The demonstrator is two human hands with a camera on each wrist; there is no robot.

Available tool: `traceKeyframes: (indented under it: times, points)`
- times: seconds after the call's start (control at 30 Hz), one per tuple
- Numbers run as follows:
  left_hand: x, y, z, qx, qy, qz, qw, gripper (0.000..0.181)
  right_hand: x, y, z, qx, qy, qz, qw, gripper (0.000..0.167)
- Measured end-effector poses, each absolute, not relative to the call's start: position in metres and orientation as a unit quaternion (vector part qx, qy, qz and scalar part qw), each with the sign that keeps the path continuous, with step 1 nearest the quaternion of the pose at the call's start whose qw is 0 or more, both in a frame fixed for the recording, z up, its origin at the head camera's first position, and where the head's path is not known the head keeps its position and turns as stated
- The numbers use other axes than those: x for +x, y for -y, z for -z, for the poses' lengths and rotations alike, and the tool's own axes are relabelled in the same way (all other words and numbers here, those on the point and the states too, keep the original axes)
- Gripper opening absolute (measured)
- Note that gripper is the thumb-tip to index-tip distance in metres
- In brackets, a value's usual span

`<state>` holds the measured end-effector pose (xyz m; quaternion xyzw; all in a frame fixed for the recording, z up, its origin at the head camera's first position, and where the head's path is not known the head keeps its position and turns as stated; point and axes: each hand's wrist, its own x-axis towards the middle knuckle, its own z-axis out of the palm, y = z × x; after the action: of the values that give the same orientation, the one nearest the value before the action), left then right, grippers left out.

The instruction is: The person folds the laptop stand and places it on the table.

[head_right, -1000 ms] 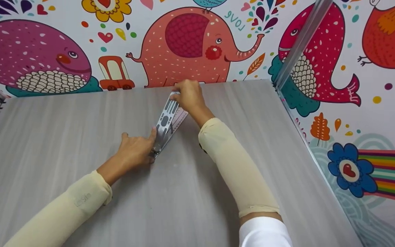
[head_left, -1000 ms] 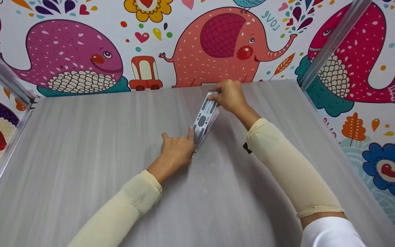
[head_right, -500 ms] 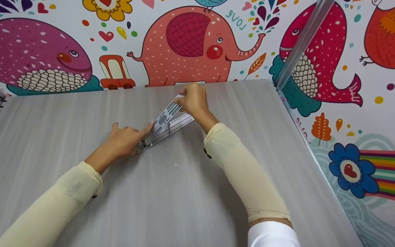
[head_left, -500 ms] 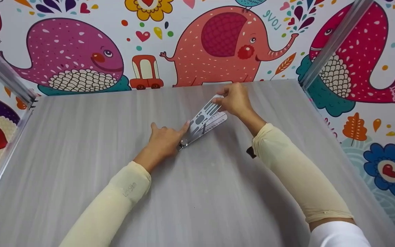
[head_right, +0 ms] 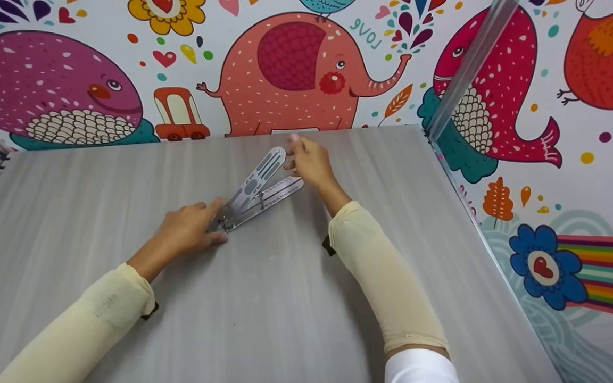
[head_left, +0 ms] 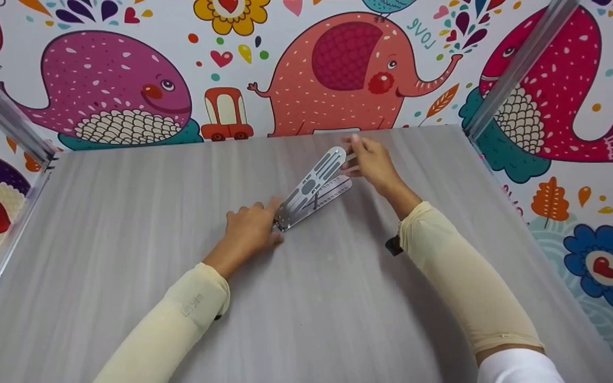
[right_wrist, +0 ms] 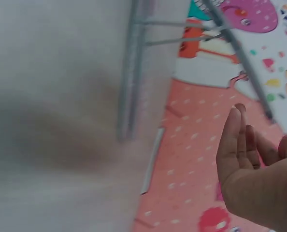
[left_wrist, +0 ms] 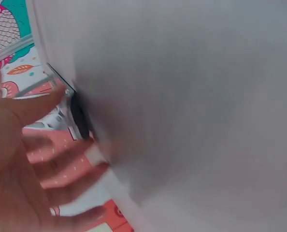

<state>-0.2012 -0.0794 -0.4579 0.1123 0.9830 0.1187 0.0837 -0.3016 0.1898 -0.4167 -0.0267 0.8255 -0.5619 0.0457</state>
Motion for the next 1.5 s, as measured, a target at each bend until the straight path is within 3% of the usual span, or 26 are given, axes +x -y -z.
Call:
traceKeyframes:
  times: [0.1,0.4,0.63,1.17,1.5]
  points:
    - [-0.194,0.075,0.458,0.068,-0.985,-0.139,0.083,0.068,-0.307,-0.199,0.434,-0.047,-0.857,0.511,0.039,0.046]
    - [-0.190,0.070,0.458,0.018,-0.982,-0.151,0.112,0.042,-0.321,-0.222,0.477,-0.181,-0.939,0.287,0.052,0.066]
    - [-0.192,0.068,0.462,0.018,-0.985,-0.128,0.111,0.025,-0.323,-0.223,0.487,-0.212,-0.948,0.234,0.045,0.052]
    - [-0.193,0.066,0.466,0.005,-0.988,-0.115,0.103,0.024,-0.322,-0.220,0.486,-0.247,-0.951,0.186,0.028,0.045]
    - [-0.197,0.069,0.465,0.009,-0.990,-0.089,0.107,0.038,-0.317,-0.218,0.484,-0.230,-0.957,0.174,0.031,0.042]
